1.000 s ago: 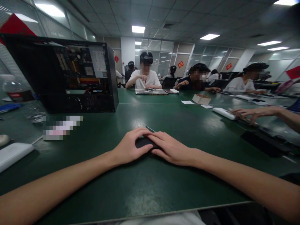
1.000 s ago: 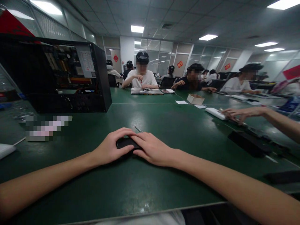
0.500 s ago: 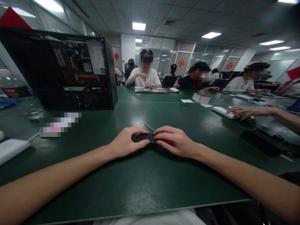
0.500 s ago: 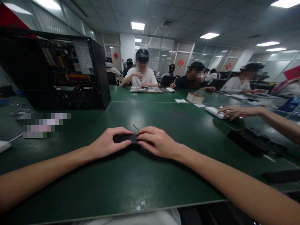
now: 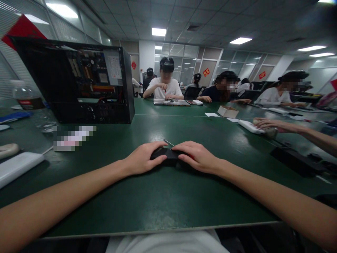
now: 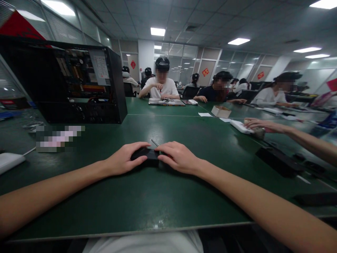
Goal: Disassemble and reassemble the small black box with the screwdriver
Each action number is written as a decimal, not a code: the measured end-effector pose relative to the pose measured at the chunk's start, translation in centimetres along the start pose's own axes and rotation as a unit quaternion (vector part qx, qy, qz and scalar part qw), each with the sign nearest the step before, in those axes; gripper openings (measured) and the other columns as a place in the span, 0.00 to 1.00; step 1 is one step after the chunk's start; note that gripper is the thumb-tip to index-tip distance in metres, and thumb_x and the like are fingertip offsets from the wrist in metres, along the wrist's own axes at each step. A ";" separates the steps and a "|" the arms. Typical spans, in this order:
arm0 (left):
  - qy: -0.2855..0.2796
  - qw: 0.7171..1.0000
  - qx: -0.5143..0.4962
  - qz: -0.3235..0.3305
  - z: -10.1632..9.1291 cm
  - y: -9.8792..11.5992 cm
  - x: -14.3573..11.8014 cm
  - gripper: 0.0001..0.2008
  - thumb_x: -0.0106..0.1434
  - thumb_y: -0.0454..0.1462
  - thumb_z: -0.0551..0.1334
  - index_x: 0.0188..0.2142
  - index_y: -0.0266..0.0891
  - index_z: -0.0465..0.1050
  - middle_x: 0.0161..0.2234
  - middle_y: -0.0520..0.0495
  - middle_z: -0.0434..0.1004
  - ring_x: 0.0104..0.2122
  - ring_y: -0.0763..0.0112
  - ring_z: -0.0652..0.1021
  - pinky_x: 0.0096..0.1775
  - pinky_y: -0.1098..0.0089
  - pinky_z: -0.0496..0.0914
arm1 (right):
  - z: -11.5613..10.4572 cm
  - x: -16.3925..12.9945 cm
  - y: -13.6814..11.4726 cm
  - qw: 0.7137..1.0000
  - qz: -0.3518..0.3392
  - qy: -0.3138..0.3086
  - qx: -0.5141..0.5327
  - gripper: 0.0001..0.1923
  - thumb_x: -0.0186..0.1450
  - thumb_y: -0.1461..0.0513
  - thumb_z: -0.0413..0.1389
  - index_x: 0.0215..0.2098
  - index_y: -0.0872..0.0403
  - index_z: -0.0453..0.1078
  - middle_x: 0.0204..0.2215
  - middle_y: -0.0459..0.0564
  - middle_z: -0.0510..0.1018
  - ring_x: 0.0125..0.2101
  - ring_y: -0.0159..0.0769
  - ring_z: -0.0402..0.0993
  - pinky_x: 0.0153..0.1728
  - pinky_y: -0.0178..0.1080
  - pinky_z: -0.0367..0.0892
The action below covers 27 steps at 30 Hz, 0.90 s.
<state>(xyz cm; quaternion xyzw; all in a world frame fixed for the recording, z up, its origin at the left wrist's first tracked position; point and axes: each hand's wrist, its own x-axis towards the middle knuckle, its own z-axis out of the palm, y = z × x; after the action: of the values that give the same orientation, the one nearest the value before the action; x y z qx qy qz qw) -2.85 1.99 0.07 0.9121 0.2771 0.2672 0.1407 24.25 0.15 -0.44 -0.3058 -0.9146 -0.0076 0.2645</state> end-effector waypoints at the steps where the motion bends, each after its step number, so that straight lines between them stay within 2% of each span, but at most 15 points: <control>1: 0.009 1.000 -0.005 -0.008 0.0 0.1 0.0 0.23 0.70 0.44 0.61 0.60 0.37 0.69 0.55 0.39 0.79 0.51 0.56 0.79 0.53 0.60 0.72 | 0.0 0.0 0.3 1.000 0.016 -0.002 -0.001 0.21 0.76 0.54 0.46 0.57 0.54 0.72 0.50 0.58 0.81 0.49 0.43 0.77 0.51 0.47 0.72; 4: 0.016 0.999 -0.033 -0.025 -0.2 0.1 0.3 0.19 0.69 0.44 0.62 0.56 0.37 0.74 0.51 0.41 0.81 0.49 0.58 0.80 0.53 0.62 0.72 | 0.2 0.2 1.3 0.997 0.081 -0.009 -0.010 0.26 0.76 0.51 0.44 0.63 0.56 0.67 0.55 0.61 0.77 0.54 0.46 0.74 0.55 0.51 0.70; 6: 0.007 0.998 -0.054 -0.028 -0.4 -0.2 0.6 0.18 0.70 0.44 0.61 0.54 0.38 0.77 0.50 0.42 0.80 0.50 0.59 0.79 0.55 0.63 0.71 | 0.2 0.2 1.9 0.992 0.119 -0.042 -0.018 0.29 0.75 0.49 0.45 0.65 0.59 0.65 0.55 0.64 0.76 0.53 0.48 0.75 0.53 0.51 0.70; 8: 0.003 0.997 -0.070 -0.034 -0.8 -0.8 0.8 0.18 0.70 0.44 0.60 0.55 0.40 0.78 0.53 0.41 0.78 0.53 0.59 0.77 0.58 0.61 0.69 | 0.2 0.2 2.3 0.987 0.134 -0.082 -0.026 0.29 0.73 0.48 0.49 0.62 0.60 0.68 0.50 0.63 0.79 0.47 0.49 0.78 0.49 0.50 0.72; 10: -0.004 0.995 -0.084 -0.046 -1.1 -1.5 0.9 0.18 0.70 0.45 0.60 0.54 0.43 0.79 0.57 0.40 0.74 0.58 0.57 0.74 0.63 0.57 0.64 | 0.2 0.2 2.5 0.987 0.125 -0.095 -0.028 0.24 0.71 0.50 0.53 0.54 0.58 0.74 0.44 0.60 0.82 0.42 0.46 0.79 0.44 0.46 0.71; 13: -0.006 0.991 -0.120 -0.060 -1.1 -1.9 0.9 0.17 0.69 0.42 0.59 0.52 0.45 0.81 0.63 0.41 0.68 0.64 0.55 0.69 0.66 0.54 0.60 | 0.2 0.3 2.1 0.991 0.125 -0.041 0.001 0.16 0.69 0.53 0.56 0.42 0.56 0.79 0.36 0.55 0.82 0.35 0.40 0.77 0.38 0.40 0.69; 15: 0.021 0.989 -0.122 -0.083 -0.9 -1.6 0.8 0.17 0.69 0.39 0.56 0.49 0.44 0.83 0.65 0.42 0.64 0.64 0.55 0.69 0.67 0.54 0.61 | 0.2 0.4 1.4 0.986 0.151 0.033 0.053 0.14 0.68 0.53 0.58 0.37 0.55 0.79 0.34 0.53 0.81 0.33 0.37 0.76 0.37 0.39 0.68; 17: 0.059 0.987 -0.100 -0.111 -0.3 -0.9 0.7 0.18 0.70 0.37 0.53 0.46 0.41 0.83 0.66 0.41 0.62 0.65 0.55 0.68 0.67 0.53 0.60 | 0.3 0.6 0.7 0.968 0.178 0.126 0.127 0.14 0.65 0.51 0.62 0.35 0.54 0.78 0.34 0.51 0.80 0.34 0.36 0.75 0.38 0.39 0.68; 19: 0.081 0.986 -0.068 -0.128 0.4 0.0 0.6 0.19 0.71 0.38 0.52 0.48 0.39 0.82 0.66 0.38 0.61 0.67 0.53 0.65 0.69 0.51 0.56 | 0.3 0.9 0.0 0.929 0.206 0.222 0.211 0.15 0.61 0.49 0.65 0.33 0.53 0.76 0.31 0.47 0.78 0.31 0.34 0.73 0.36 0.38 0.68; 20: 0.082 0.987 -0.055 -0.131 0.7 0.3 0.5 0.19 0.71 0.42 0.54 0.53 0.39 0.79 0.67 0.37 0.60 0.68 0.52 0.63 0.69 0.50 0.55 | 0.2 1.1 -0.2 0.901 0.224 0.270 0.255 0.17 0.60 0.48 0.65 0.32 0.53 0.75 0.28 0.46 0.76 0.29 0.32 0.71 0.33 0.37 0.67; 21: 0.086 0.987 -0.044 -0.131 1.0 0.6 0.4 0.23 0.70 0.46 0.58 0.61 0.39 0.72 0.68 0.36 0.57 0.69 0.50 0.61 0.69 0.49 0.54 | 0.2 1.2 -0.4 0.866 0.243 0.315 0.303 0.19 0.59 0.47 0.66 0.31 0.53 0.74 0.26 0.44 0.74 0.26 0.30 0.69 0.30 0.36 0.66; 23: 0.092 0.986 -0.035 -0.134 1.4 0.9 0.4 0.41 0.64 0.51 0.65 0.70 0.39 0.56 0.71 0.33 0.52 0.70 0.47 0.58 0.69 0.46 0.53 | 0.1 1.6 -0.5 0.784 0.279 0.384 0.401 0.22 0.56 0.44 0.67 0.29 0.53 0.72 0.23 0.42 0.70 0.22 0.27 0.65 0.24 0.33 0.63; 25: 0.088 0.983 -0.045 -0.154 1.4 0.9 0.4 0.52 0.59 0.53 0.69 0.73 0.38 0.46 0.70 0.29 0.52 0.69 0.45 0.60 0.68 0.45 0.55 | 0.0 1.9 -0.4 0.709 0.310 0.413 0.480 0.26 0.52 0.42 0.69 0.27 0.53 0.69 0.21 0.40 0.68 0.19 0.25 0.62 0.19 0.31 0.60; 27: 0.071 0.980 -0.062 -0.174 1.2 0.7 0.4 0.53 0.59 0.53 0.69 0.73 0.36 0.45 0.67 0.28 0.58 0.65 0.44 0.65 0.65 0.44 0.59 | 0.0 2.0 -0.2 0.658 0.342 0.417 0.525 0.27 0.50 0.42 0.70 0.26 0.53 0.66 0.19 0.39 0.66 0.17 0.23 0.60 0.16 0.30 0.57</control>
<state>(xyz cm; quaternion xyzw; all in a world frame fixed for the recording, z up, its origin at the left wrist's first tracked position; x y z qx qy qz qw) -1.59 1.48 -0.50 0.8182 0.4234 0.3198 0.2213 22.83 1.08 0.58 -0.3722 -0.3909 0.4383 0.7187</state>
